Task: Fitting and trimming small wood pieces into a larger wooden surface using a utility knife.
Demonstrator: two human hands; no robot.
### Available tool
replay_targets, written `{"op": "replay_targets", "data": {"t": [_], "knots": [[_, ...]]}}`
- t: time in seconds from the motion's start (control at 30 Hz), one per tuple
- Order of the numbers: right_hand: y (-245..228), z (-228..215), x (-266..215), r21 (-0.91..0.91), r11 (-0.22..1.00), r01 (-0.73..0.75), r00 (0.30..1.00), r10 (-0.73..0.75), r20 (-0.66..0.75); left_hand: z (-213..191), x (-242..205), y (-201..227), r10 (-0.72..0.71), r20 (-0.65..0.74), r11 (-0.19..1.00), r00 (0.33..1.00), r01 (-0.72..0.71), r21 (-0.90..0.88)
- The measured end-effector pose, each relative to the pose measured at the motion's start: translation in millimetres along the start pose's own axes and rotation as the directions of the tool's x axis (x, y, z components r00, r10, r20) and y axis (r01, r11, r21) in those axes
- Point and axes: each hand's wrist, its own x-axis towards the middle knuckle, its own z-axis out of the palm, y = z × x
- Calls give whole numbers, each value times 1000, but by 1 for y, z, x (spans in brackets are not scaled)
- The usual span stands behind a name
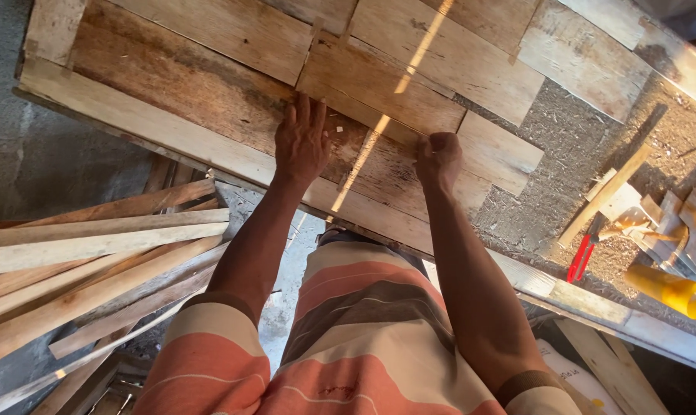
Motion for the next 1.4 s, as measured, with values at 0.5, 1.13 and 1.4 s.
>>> {"op": "replay_targets", "data": {"t": [0.5, 1.13, 1.4], "knots": [[18, 4, 14, -155, 976, 153, 984, -166, -72, -1, 7, 1, -24, 150, 999, 988, 20, 32], [51, 21, 11, -458, 795, 398, 889, -457, -21, 6, 9, -2, -2, 164, 1000, 986, -2, 27], [42, 20, 4, -457, 777, 434, 870, -493, -12, 9, 12, -3, 12, 146, 999, 989, -18, 40]]}}
